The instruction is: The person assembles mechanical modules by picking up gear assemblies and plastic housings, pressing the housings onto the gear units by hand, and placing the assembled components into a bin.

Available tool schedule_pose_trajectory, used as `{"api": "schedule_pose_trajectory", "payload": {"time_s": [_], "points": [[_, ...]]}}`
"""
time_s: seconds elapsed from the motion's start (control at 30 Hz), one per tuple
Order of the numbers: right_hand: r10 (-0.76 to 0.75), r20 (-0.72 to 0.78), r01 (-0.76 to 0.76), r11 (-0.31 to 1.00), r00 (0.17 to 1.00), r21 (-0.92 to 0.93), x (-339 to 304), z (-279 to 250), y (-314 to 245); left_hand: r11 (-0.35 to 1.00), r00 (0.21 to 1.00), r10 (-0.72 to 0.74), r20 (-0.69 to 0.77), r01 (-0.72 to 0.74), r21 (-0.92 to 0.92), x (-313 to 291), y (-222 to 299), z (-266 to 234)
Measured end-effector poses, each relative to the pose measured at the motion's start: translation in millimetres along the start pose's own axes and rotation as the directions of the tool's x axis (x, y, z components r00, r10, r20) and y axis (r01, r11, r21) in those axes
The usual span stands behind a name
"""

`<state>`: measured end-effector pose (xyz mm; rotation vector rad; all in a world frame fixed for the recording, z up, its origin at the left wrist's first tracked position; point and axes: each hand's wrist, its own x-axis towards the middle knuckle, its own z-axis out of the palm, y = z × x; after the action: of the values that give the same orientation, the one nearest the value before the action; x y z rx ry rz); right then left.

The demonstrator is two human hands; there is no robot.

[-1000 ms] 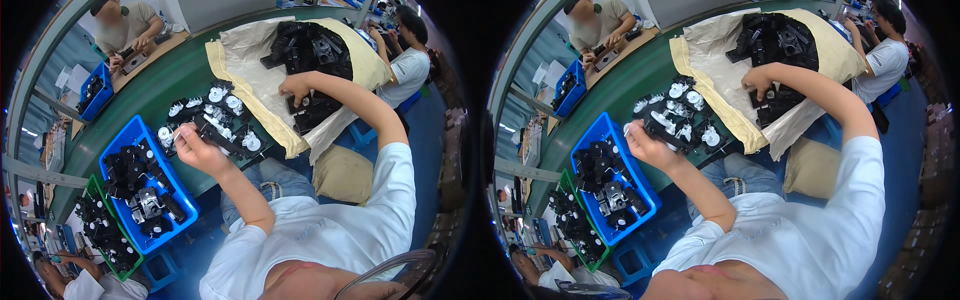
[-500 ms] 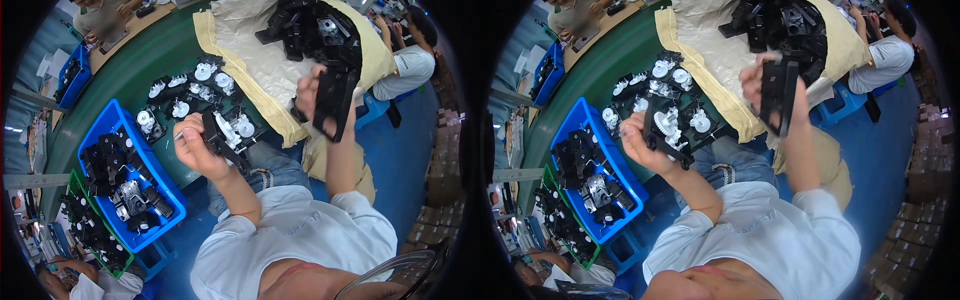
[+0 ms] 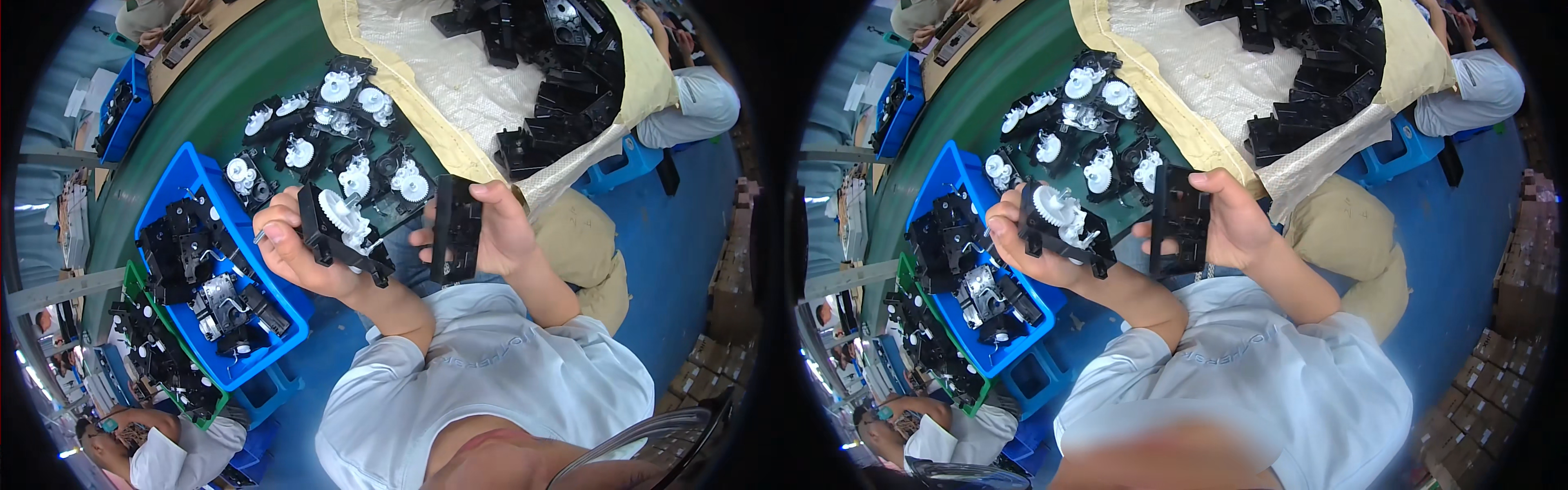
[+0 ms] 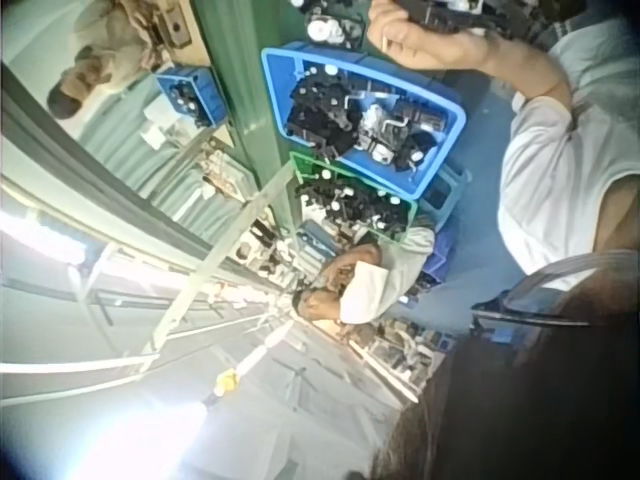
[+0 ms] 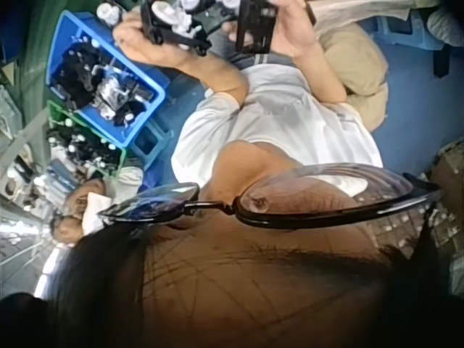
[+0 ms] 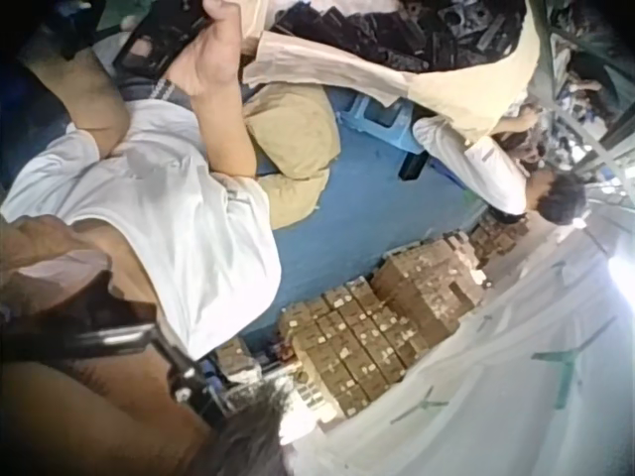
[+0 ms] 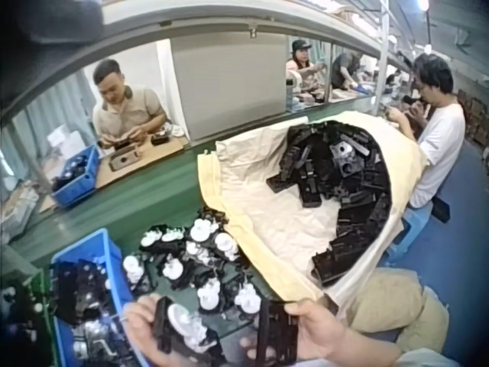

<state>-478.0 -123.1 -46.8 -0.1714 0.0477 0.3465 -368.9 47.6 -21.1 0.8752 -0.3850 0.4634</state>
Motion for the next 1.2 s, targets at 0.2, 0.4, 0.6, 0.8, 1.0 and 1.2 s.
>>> {"api": "schedule_pose_trajectory", "payload": {"time_s": [0.2, 0.4, 0.6, 0.8, 1.0, 1.2], "points": [[-0.154, 0.04, 0.155, 0.988, 0.987, -0.023, 22.9, 15.6, 12.7, 0.988, 0.998, -0.05, -0.035, 0.054, 0.145, 0.5, 4.5, 1.6], [-0.368, 0.199, 0.416, 0.843, 0.908, -0.341, 55.2, 8.8, 16.0, 0.967, 0.993, -0.016, -0.115, 0.044, 0.249, 0.3, 10.1, 4.2], [-0.465, 0.233, 0.477, 0.522, 0.854, -0.707, 59.2, 21.8, 34.4, 0.888, 0.986, 0.028, -0.161, 0.049, 0.457, -6.3, 13.1, 20.3], [-0.495, 0.286, 0.502, 0.385, 0.821, -0.775, 57.1, 25.7, 36.7, 0.868, 0.989, 0.033, -0.145, 0.044, 0.494, -8.3, 8.4, 25.7], [-0.508, 0.339, 0.536, 0.312, 0.792, -0.785, 56.6, 24.8, 34.9, 0.872, 0.987, 0.027, -0.156, 0.053, 0.487, -8.4, 2.6, 28.7], [-0.513, 0.338, 0.539, 0.316, 0.789, -0.78, 57.3, 23.5, 36.1, 0.871, 0.989, 0.01, -0.148, 0.064, 0.487, -9.9, 0.4, 27.5]]}}
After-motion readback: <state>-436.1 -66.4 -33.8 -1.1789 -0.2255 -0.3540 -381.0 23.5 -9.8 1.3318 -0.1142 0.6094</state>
